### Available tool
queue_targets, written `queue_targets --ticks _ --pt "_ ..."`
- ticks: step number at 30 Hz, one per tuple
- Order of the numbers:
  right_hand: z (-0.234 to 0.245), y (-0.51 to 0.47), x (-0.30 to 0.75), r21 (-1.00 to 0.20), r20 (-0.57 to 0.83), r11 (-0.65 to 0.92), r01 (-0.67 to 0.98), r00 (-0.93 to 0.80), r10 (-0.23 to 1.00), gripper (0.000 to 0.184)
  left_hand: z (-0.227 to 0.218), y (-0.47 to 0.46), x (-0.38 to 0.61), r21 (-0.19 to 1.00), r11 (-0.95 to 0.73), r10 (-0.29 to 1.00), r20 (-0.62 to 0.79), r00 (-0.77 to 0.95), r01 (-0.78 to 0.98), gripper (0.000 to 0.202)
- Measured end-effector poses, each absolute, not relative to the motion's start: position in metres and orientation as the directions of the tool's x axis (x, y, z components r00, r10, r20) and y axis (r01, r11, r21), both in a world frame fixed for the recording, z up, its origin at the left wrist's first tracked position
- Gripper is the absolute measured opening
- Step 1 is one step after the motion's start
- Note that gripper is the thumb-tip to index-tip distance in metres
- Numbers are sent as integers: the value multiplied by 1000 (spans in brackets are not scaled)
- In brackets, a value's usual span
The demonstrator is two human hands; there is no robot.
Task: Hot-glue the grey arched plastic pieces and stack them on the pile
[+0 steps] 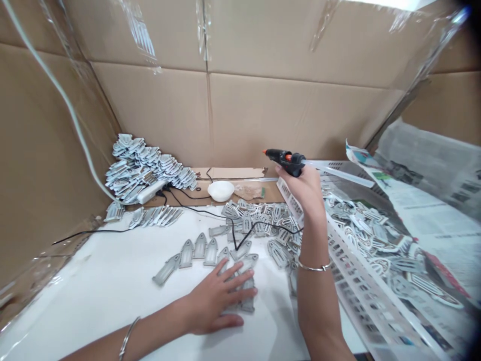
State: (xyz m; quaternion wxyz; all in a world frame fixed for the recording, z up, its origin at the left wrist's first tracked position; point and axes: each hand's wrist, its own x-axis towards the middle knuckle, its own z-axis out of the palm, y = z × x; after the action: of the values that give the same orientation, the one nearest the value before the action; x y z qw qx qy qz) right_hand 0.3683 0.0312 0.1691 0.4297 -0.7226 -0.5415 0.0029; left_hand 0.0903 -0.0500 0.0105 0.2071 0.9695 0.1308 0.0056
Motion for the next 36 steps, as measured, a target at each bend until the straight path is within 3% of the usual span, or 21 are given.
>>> queue_targets --ticks 5,11,16,25,30,36 --pt "179 18 369 -665 545 33 746 455 704 33 12 -53 88 319 -895 322 -23 946 312 73" --pt "182 9 369 -647 632 159 745 408 659 32 5 -64 163 268 -962 93 155 984 49 72" --pt "182 10 369 -687 576 105 719 450 682 32 1 -70 208 261 -965 -13 110 994 -41 74" --pt "180 14 363 -643 605 139 753 389 694 29 14 -74 124 509 -859 81 34 996 53 82" --pt "178 16 361 -645 605 155 749 377 701 30 16 -67 85 476 -863 194 -1 981 171 81" --pt "176 20 357 -648 558 118 752 364 746 36 16 -67 76 450 -875 210 13 978 182 82"
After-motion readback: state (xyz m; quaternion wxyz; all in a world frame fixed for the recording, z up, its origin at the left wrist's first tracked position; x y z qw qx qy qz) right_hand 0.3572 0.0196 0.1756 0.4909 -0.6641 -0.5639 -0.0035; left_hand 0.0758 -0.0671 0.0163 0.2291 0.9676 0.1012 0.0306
